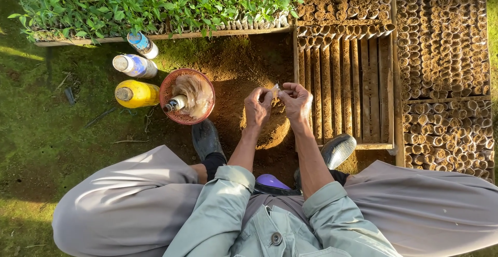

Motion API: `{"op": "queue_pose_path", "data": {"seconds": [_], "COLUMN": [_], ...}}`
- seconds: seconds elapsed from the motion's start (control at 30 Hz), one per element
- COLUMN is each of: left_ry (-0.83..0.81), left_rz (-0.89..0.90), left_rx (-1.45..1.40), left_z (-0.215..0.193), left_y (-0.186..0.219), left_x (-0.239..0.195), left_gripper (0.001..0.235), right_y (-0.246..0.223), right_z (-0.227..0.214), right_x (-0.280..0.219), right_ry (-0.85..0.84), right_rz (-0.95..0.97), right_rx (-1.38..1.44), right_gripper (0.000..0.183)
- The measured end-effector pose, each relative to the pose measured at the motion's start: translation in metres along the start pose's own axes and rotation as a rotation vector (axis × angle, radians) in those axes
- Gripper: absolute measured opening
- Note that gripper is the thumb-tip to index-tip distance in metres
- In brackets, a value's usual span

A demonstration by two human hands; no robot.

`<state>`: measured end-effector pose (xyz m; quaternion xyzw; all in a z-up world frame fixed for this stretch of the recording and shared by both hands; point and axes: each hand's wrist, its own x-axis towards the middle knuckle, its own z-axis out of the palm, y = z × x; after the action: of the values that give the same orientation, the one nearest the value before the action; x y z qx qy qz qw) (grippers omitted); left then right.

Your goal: Filling small cylindrical pots with soil and arranging them in a wooden tray for seedlings.

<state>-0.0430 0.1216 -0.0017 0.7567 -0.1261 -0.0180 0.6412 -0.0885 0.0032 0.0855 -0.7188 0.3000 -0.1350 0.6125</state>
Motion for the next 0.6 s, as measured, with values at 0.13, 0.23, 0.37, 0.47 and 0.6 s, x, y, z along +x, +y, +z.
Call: {"op": "queue_pose_path", "data": {"seconds": [0.13,0.23,0.37,0.47,0.6], "left_ry": [0.026,0.03,-0.005,-0.038,-0.118], "left_rz": [-0.021,-0.044,0.031,0.071,0.103], "left_rx": [0.014,0.097,0.152,0.211,0.277], "left_z": [-0.003,0.0,0.003,0.004,0.009], "left_y": [0.023,0.03,0.028,0.021,0.0], "left_x": [-0.003,-0.004,-0.008,-0.011,-0.017], "left_gripper": [0.013,0.01,0.011,0.011,0.013], "right_y": [0.015,0.021,0.02,0.039,0.091], "right_z": [0.003,0.009,0.01,0.014,0.017], "right_x": [0.003,0.004,0.003,0.009,0.027], "right_ry": [0.025,0.061,0.046,0.062,0.1], "right_rz": [-0.048,-0.037,-0.044,-0.035,-0.047], "right_rx": [-0.124,-0.068,-0.154,-0.17,-0.181], "right_gripper": [0.023,0.022,0.018,0.017,0.01]}}
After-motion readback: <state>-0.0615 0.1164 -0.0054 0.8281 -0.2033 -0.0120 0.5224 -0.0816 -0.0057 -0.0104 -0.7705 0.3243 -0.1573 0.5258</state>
